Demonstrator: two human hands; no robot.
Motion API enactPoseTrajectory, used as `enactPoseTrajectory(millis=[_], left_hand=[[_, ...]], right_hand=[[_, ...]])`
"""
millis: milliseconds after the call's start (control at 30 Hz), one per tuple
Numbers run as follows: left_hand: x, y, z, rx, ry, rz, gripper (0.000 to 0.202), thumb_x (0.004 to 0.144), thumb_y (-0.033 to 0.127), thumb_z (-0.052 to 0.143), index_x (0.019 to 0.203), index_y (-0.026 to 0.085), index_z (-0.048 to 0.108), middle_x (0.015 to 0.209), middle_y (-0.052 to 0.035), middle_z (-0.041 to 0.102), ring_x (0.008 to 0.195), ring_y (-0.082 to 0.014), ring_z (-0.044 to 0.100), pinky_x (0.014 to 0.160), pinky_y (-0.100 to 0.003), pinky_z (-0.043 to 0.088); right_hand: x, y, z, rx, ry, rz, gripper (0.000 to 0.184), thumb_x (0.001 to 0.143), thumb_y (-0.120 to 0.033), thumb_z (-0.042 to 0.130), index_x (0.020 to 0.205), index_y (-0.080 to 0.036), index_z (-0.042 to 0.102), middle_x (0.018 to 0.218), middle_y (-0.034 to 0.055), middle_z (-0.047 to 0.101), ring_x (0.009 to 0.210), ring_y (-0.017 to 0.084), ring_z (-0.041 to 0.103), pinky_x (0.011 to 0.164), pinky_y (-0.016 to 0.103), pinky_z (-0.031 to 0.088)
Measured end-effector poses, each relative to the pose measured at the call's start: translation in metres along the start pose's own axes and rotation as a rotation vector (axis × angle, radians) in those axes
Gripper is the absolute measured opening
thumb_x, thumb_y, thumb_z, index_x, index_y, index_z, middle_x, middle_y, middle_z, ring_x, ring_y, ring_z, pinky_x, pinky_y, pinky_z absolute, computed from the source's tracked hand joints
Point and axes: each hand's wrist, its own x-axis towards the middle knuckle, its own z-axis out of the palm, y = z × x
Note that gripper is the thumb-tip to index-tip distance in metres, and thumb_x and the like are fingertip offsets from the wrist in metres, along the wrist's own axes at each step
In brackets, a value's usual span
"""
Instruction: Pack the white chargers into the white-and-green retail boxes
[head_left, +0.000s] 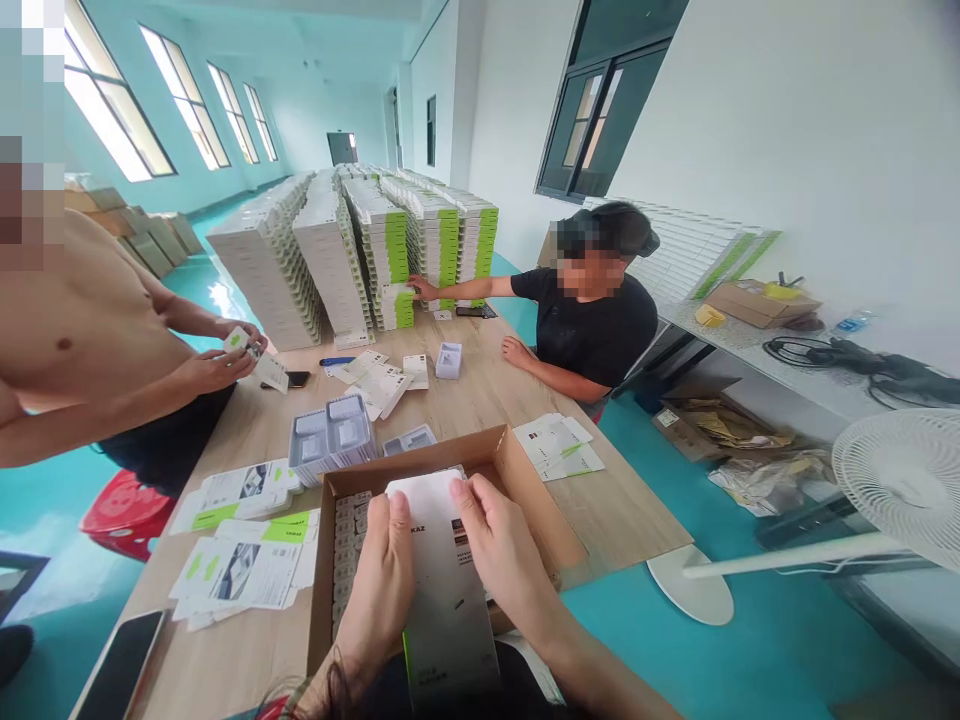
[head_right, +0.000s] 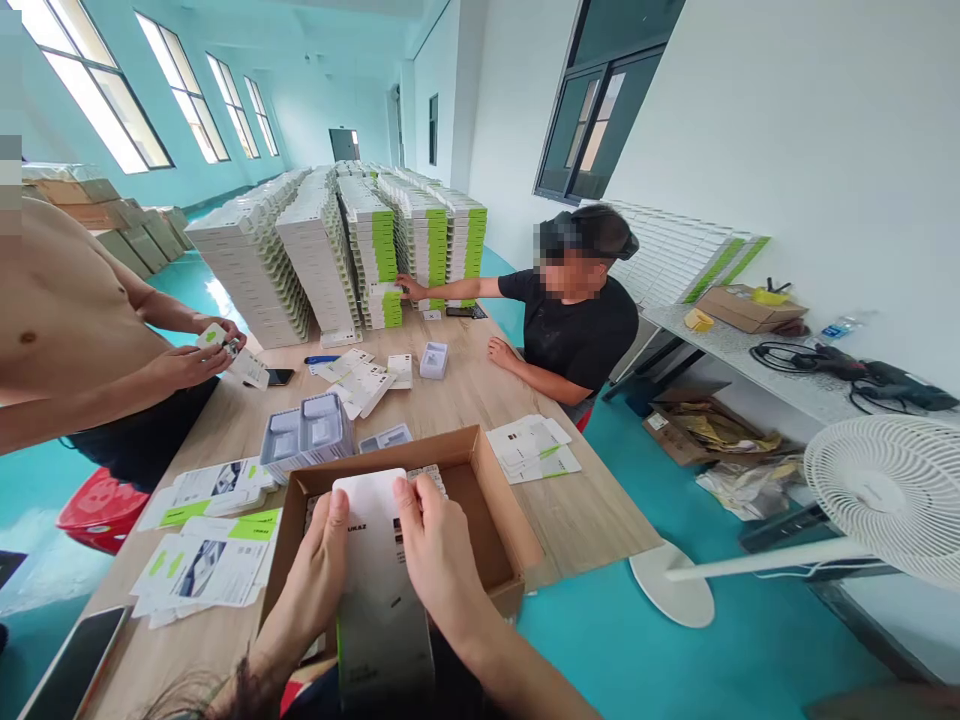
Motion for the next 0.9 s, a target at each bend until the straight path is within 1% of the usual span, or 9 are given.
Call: enactPoseTrajectory(millis=[67,133,200,300,467,600,700,800,900], left_hand=[[0.003,0.005,-0.002,-0.049,-0.073,-0.083,0.062,0.096,0.076,0.041,0.097,0.021,0.07,0.093,-0.0093,0.074,0.082,-0.0268,0.069,0.069,-0.038,0.057],[0.006,0.006,-0.003,-0.068,-0.118,-0.114,0.071,0.094,0.08,0.04,0.102,0.017,0.071,0.093,-0.0111,0.077,0.081,-0.0277,0.07,0.067,-0.037,0.055],[0.01,0.004,-0.003,-0.061,-0.134,-0.094,0.073,0.093,0.08,0.04,0.103,0.015,0.071,0.093,-0.0118,0.078,0.08,-0.0274,0.069,0.067,-0.037,0.054],[0.013,-0.001,-0.003,-0.084,-0.151,-0.076,0.067,0.093,0.077,0.045,0.113,0.017,0.067,0.107,-0.0124,0.077,0.091,-0.0269,0.071,0.078,-0.036,0.057],[0.011,0.0,-0.007,-0.248,-0.146,-0.008,0.067,0.096,0.067,0.053,0.147,0.026,0.041,0.128,-0.0114,0.07,0.092,-0.0223,0.073,0.075,-0.033,0.059],[0.01,0.002,-0.017,-0.222,-0.247,-0.015,0.054,0.097,0.062,0.057,0.137,0.026,0.054,0.114,-0.0079,0.075,0.072,-0.0182,0.07,0.059,-0.028,0.055],[0.012,-0.001,-0.025,-0.176,-0.337,-0.025,0.059,0.098,0.062,0.057,0.144,0.026,0.052,0.105,-0.0058,0.077,0.074,-0.0192,0.069,0.063,-0.029,0.057],[0.013,-0.005,-0.029,-0.145,-0.385,-0.004,0.064,0.098,0.06,0.057,0.153,0.029,0.045,0.114,-0.0062,0.075,0.076,-0.018,0.068,0.069,-0.03,0.058],[0.012,-0.007,-0.029,-0.137,-0.32,0.04,0.064,0.098,0.059,0.059,0.153,0.032,0.044,0.132,-0.0085,0.069,0.084,-0.0181,0.069,0.077,-0.031,0.06]], right_hand=[[0.006,0.004,0.0,0.01,0.027,-0.011,0.052,0.103,-0.064,0.039,0.067,-0.027,0.033,0.051,-0.0053,0.041,0.047,0.015,0.038,0.046,0.028,0.028],[0.01,0.006,0.001,0.031,0.05,-0.04,0.047,0.103,-0.062,0.041,0.072,-0.026,0.044,0.062,0.0002,0.058,0.055,0.017,0.054,0.051,0.028,0.041],[0.012,0.007,0.003,0.055,0.084,-0.081,0.041,0.102,-0.058,0.041,0.088,-0.024,0.058,0.093,0.0102,0.072,0.079,0.022,0.068,0.064,0.029,0.055],[0.014,0.009,0.004,0.089,0.093,-0.159,0.042,0.1,-0.051,0.046,0.121,-0.02,0.064,0.129,0.017,0.068,0.106,0.026,0.07,0.077,0.032,0.062],[0.016,0.013,-0.003,0.118,0.01,-0.272,0.041,0.1,-0.04,0.058,0.134,-0.019,0.067,0.13,0.0149,0.07,0.109,0.025,0.07,0.073,0.03,0.064],[0.011,0.018,-0.004,0.171,-0.025,-0.308,0.05,0.094,-0.035,0.071,0.142,-0.023,0.064,0.136,0.0126,0.068,0.11,0.024,0.07,0.073,0.028,0.064],[0.007,0.021,-0.003,0.204,-0.031,-0.299,0.054,0.093,-0.031,0.073,0.146,-0.026,0.061,0.139,0.0107,0.067,0.112,0.024,0.07,0.077,0.029,0.064],[0.004,0.023,-0.003,0.215,-0.042,-0.3,0.055,0.093,-0.03,0.075,0.146,-0.028,0.061,0.141,0.0099,0.067,0.115,0.024,0.07,0.08,0.029,0.064],[0.004,0.023,-0.005,0.21,-0.043,-0.319,0.057,0.092,-0.029,0.076,0.147,-0.03,0.06,0.141,0.0092,0.067,0.108,0.023,0.072,0.078,0.03,0.064]])
